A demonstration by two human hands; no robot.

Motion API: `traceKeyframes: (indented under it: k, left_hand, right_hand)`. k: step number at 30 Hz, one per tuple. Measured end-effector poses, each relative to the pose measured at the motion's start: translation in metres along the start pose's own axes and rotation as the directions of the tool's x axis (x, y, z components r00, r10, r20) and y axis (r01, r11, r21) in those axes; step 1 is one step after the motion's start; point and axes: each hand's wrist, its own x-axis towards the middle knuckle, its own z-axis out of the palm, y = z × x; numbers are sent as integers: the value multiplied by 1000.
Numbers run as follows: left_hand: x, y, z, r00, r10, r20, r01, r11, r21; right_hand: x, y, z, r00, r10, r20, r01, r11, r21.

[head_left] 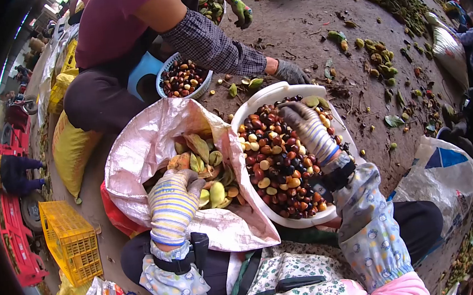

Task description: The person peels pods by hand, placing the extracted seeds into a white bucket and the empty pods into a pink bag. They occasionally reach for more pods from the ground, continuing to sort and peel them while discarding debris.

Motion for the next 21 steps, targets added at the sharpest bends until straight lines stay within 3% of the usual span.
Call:
traceKeyframes:
  k: [1, 2, 3, 4, 6, 7, 9, 11, 13, 16, 19, 21]
  left_hand:
    - [1, 0, 1, 1000, 19, -17, -19, 1000, -23]
    - [2, 0, 3, 999, 38, -32, -40, 998, -50]
    - [3, 2, 6, 997, 60, -46, -64, 995, -78]
    - [4, 8, 5, 998, 54, -37, -59, 987, -148]
    - [6, 17, 9, 992, 114, -45, -122, 965, -232]
    - [8, 22, 10, 988, 147, -49, -155, 957, -245]
    - [11, 27, 17, 989, 145, 37, -126, 939, -319]
    - [11, 30, 21, 971, 233, 51, -201, 915, -349]
    - [12, 33, 26, 965, 245, 97, -196, 912, -360]
    - [13, 37, 26, 949, 290, 122, -233, 908, -348]
    - [12, 47, 28, 963, 246, 112, -165, 863, -477]
    - [12, 48, 38, 959, 223, 174, -34, 702, -712]
  right_hand:
    - [7, 6, -17, 996, -41, -78, 25, 981, -193]
    - [16, 13, -30, 988, -59, -145, 34, 985, -171]
    - [29, 27, -50, 975, -137, -177, 82, 954, -288]
    - [39, 25, -67, 977, -122, -176, 3, 828, -560]
    - [45, 11, -80, 983, -68, -171, -130, 402, -906]
    - [53, 0, -78, 976, 106, -190, -212, 274, -938]
    - [61, 11, -83, 987, 111, -114, -120, 41, -992]
    - [80, 61, -107, 998, 14, -54, -51, -141, -989]
    - [78, 46, -99, 995, 80, -60, -53, -90, -995]
    - [69, 30, -93, 997, 13, 76, 76, -260, -962]
    - [59, -2, -79, 997, 34, 65, 64, 32, -997]
    - [45, -32, -62, 995, -12, 100, 100, 218, -971]
